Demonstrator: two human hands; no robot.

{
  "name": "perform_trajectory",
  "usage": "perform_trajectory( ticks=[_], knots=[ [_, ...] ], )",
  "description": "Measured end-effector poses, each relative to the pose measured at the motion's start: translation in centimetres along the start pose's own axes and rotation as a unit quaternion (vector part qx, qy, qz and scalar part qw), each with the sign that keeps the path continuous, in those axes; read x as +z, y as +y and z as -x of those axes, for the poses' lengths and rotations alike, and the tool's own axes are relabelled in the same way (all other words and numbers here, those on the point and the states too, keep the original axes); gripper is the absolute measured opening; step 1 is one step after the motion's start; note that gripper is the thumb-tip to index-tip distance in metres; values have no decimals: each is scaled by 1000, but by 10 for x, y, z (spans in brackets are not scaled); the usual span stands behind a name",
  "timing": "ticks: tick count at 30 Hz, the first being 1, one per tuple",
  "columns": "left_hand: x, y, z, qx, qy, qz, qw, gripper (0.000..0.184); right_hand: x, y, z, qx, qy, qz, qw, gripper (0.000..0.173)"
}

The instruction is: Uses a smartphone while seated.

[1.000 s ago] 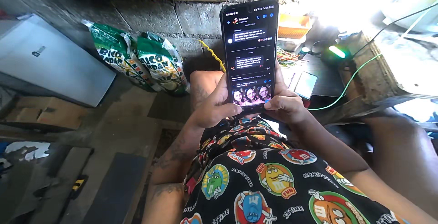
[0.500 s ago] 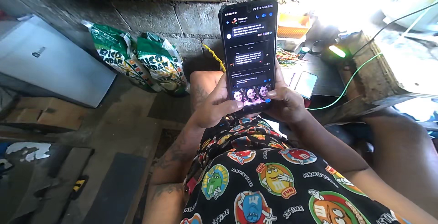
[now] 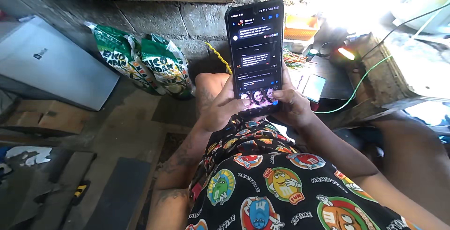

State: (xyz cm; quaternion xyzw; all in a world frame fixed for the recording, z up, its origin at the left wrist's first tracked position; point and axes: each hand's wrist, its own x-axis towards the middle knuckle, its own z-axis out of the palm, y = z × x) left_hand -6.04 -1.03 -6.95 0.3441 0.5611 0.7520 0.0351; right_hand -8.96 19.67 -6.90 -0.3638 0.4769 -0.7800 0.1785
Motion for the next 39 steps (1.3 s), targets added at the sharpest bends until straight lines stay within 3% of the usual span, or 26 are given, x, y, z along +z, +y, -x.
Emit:
perform_trajectory(
  ticks=[14, 19, 27, 33, 39],
  knots=[
    [1, 2, 0, 7, -18, 26, 999, 56, 3, 0, -3, -10, 19, 35, 999, 73],
    [0, 2, 0, 5, -19, 39, 999, 55, -2, 3, 0, -17, -37, -36, 999, 90],
    [0, 3, 1, 5, -17, 33, 999, 57, 2, 2, -3, -16, 5, 23, 1000, 74],
    [-1, 2, 1, 5, -19, 40, 999, 52, 2, 0, 0, -21, -23, 43, 999, 108],
    [1, 2, 0, 9, -11, 31, 999, 50, 4, -2, 0, -4, -5, 29, 1000, 97]
  ],
)
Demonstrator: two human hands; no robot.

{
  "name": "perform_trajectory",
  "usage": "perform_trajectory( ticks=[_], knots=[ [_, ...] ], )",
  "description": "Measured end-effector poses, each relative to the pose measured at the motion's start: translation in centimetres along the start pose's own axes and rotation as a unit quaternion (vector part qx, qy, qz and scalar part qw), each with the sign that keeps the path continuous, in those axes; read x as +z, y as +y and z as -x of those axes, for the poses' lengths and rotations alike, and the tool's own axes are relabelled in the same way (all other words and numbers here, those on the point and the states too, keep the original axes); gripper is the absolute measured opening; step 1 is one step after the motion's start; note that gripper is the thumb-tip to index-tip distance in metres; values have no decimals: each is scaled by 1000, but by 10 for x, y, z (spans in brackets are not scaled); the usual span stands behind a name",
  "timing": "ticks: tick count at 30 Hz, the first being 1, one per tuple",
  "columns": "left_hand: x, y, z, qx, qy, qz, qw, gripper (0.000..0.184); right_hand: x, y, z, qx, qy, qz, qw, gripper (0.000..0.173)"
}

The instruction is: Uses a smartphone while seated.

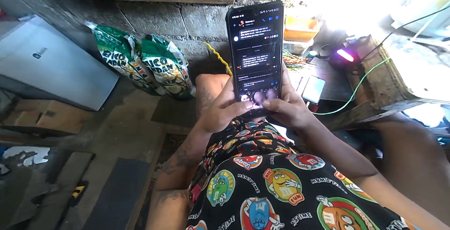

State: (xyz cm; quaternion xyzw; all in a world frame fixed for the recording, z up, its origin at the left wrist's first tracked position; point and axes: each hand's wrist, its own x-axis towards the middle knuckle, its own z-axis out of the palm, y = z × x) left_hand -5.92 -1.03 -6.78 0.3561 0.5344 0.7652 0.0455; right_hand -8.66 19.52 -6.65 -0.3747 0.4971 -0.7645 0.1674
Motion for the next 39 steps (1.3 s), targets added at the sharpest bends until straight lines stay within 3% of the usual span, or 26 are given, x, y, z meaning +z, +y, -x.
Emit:
perform_trajectory(
  ticks=[6, 12, 19, 23, 26, 32, 39],
  knots=[
    [1, 1, 0, -1, 14, -30, 999, 48, -2, 1, 0, -14, -21, 18, 1000, 108],
    [1, 0, 0, 2, 10, -6, 1000, 47, 0, 2, -3, -16, -1, 0, 1000, 83],
    [6, 3, -1, -6, 24, -56, 998, 58, 10, -1, -4, 4, 93, 78, 993, 88],
    [2, -1, 0, 13, 7, -19, 1000, 53, 4, -2, -1, -1, 24, 41, 999, 105],
    [3, 0, 0, 6, 26, -45, 999, 47, 4, -1, -1, -6, 28, 48, 998, 106],
    [10, 0, -1, 5, 39, -71, 997, 60, 13, 1, -4, 2, 123, 102, 987, 94],
    [19, 0, -2, 3, 129, -114, 985, 43, 3, 5, -2, -19, 16, 36, 999, 103]
  ],
)
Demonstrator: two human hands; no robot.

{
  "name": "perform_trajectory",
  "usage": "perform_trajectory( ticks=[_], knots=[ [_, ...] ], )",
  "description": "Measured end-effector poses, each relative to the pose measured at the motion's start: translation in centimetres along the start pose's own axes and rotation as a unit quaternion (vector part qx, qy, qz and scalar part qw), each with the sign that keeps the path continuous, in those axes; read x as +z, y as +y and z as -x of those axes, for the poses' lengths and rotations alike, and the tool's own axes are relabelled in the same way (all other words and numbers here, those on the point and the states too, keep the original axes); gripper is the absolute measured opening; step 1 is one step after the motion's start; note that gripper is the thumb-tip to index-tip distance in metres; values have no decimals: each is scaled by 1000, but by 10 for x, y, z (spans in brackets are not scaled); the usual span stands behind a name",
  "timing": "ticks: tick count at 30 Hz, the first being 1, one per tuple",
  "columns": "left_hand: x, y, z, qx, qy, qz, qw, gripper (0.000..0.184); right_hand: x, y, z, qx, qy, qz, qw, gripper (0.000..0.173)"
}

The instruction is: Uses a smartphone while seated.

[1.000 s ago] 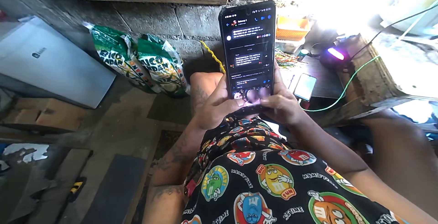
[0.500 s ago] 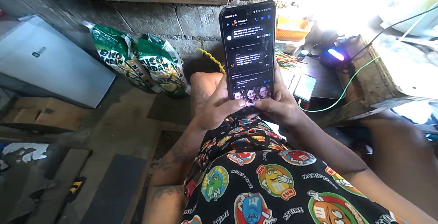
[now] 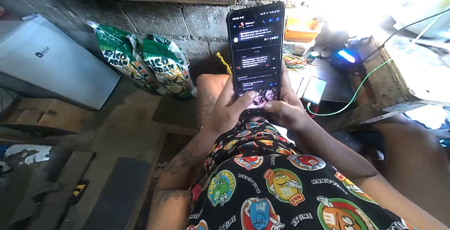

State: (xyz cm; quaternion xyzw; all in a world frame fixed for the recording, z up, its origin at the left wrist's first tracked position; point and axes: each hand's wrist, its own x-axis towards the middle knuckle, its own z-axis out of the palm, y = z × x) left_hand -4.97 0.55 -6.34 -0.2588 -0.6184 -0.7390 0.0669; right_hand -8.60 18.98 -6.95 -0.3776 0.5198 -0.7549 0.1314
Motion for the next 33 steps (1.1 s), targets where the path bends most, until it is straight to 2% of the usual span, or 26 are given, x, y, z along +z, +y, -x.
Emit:
perform_trajectory(
  ticks=[5, 9, 13, 17, 21, 28, 33],
  knots=[
    [-6, -6, -1, 3, -45, 78, 996, 50, 1, -3, 1, 8, 5, 9, 1000, 108],
    [-7, -3, 0, -7, -43, 67, 997, 59, 1, -3, 1, 0, -4, 0, 1000, 108],
    [-5, -3, 1, -2, -33, 63, 997, 57, 1, -3, 0, 5, 12, 35, 999, 107],
    [1, -1, 2, -12, 8, 32, 999, 42, 0, -1, 0, 0, -5, 8, 1000, 105],
    [-1, -3, 0, -3, -9, 49, 999, 50, 0, -1, 0, 0, -7, 4, 1000, 104],
    [-6, -6, 0, 12, -58, 58, 997, 63, 6, -5, -2, 14, 51, 35, 998, 94],
    [-6, -5, 1, 8, -56, 57, 997, 64, 3, -2, -3, 0, 43, 29, 999, 81]
  ],
)
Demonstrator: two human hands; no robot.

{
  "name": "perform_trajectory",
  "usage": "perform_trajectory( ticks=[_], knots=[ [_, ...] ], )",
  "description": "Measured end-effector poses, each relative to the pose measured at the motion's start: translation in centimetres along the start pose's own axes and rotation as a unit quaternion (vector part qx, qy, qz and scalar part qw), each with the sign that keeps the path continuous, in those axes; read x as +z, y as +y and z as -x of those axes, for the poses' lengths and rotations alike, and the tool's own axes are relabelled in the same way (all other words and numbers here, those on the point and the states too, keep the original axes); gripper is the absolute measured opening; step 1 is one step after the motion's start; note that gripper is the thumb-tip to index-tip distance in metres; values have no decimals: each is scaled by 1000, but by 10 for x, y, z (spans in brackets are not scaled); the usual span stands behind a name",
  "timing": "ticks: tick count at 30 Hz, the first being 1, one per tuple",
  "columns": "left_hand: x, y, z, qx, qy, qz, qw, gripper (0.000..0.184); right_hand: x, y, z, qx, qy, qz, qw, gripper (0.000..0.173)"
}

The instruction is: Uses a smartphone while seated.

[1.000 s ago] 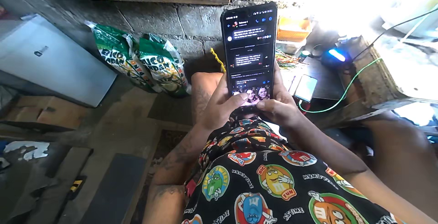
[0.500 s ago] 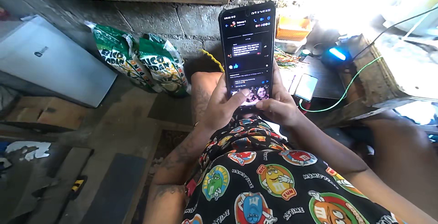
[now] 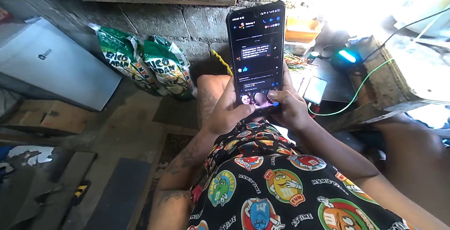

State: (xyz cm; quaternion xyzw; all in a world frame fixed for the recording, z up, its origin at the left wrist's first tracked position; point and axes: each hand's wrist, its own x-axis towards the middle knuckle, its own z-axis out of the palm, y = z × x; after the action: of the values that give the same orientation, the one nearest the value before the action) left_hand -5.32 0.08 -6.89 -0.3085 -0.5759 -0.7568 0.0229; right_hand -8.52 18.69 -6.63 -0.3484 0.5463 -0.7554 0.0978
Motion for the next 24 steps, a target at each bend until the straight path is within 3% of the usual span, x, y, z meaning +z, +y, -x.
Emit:
perform_trajectory(
  ticks=[11, 18, 24],
  knots=[
    [-1, 1, 0, -5, 0, 11, 1000, 64, -2, 0, 1, 8, -28, -47, 999, 83],
    [4, 6, 1, -32, 29, 0, 999, 53, -1, -1, 0, 5, -33, -49, 998, 90],
    [-5, 2, 0, -10, -25, 46, 999, 56, -2, -1, 1, -2, -36, -50, 998, 89]
  ],
)
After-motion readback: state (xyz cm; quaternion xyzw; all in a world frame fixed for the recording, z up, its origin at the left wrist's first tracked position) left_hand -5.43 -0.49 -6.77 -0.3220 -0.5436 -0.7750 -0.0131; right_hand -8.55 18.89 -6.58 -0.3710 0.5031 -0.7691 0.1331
